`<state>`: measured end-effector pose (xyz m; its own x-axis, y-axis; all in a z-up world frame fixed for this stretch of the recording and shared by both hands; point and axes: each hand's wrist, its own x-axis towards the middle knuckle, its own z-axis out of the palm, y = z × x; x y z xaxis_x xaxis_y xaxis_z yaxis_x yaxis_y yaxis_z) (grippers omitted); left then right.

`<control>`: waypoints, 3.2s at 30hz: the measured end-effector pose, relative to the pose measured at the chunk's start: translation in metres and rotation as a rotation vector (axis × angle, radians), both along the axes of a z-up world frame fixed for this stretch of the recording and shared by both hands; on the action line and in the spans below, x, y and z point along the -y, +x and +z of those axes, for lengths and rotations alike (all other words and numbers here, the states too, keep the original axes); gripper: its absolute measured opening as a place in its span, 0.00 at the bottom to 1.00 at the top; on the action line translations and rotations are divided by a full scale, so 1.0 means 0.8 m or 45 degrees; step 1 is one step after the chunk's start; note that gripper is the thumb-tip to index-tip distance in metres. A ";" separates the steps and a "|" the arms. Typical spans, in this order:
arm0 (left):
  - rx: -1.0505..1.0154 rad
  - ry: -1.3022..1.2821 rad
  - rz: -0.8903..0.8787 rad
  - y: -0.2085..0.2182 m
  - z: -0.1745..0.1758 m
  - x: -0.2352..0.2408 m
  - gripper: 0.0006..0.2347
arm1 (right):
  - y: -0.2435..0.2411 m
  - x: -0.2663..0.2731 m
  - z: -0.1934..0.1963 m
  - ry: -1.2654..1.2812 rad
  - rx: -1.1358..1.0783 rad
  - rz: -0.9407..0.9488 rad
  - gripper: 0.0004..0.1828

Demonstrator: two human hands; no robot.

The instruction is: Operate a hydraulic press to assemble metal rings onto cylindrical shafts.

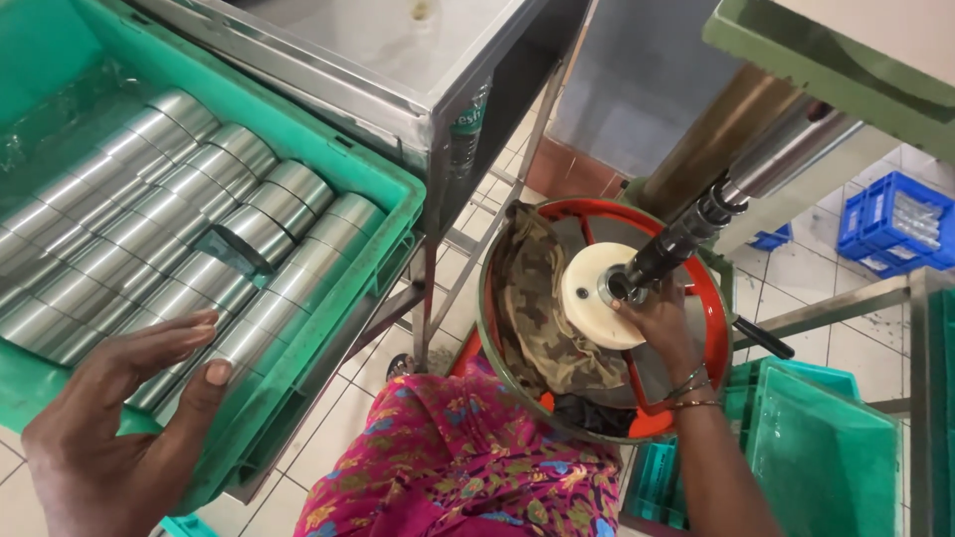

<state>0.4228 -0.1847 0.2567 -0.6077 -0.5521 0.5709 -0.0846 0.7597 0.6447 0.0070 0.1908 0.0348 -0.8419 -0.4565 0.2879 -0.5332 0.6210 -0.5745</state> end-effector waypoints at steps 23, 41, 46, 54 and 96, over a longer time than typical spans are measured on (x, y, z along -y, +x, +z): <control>0.202 0.010 0.054 0.007 -0.010 0.008 0.08 | -0.008 -0.005 -0.019 -0.161 -0.073 0.053 0.47; 0.227 -0.032 0.033 0.006 -0.014 0.014 0.07 | -0.005 -0.007 -0.029 -0.170 0.052 -0.052 0.44; 0.236 -0.039 0.045 0.005 -0.013 0.014 0.07 | -0.011 -0.010 -0.038 -0.129 -0.034 -0.048 0.44; 0.194 0.004 0.047 0.004 -0.010 0.009 0.07 | -0.006 -0.007 -0.030 -0.148 0.016 -0.092 0.45; 0.240 0.028 -0.003 0.003 -0.014 0.018 0.07 | -0.008 -0.006 -0.032 -0.397 0.215 0.013 0.46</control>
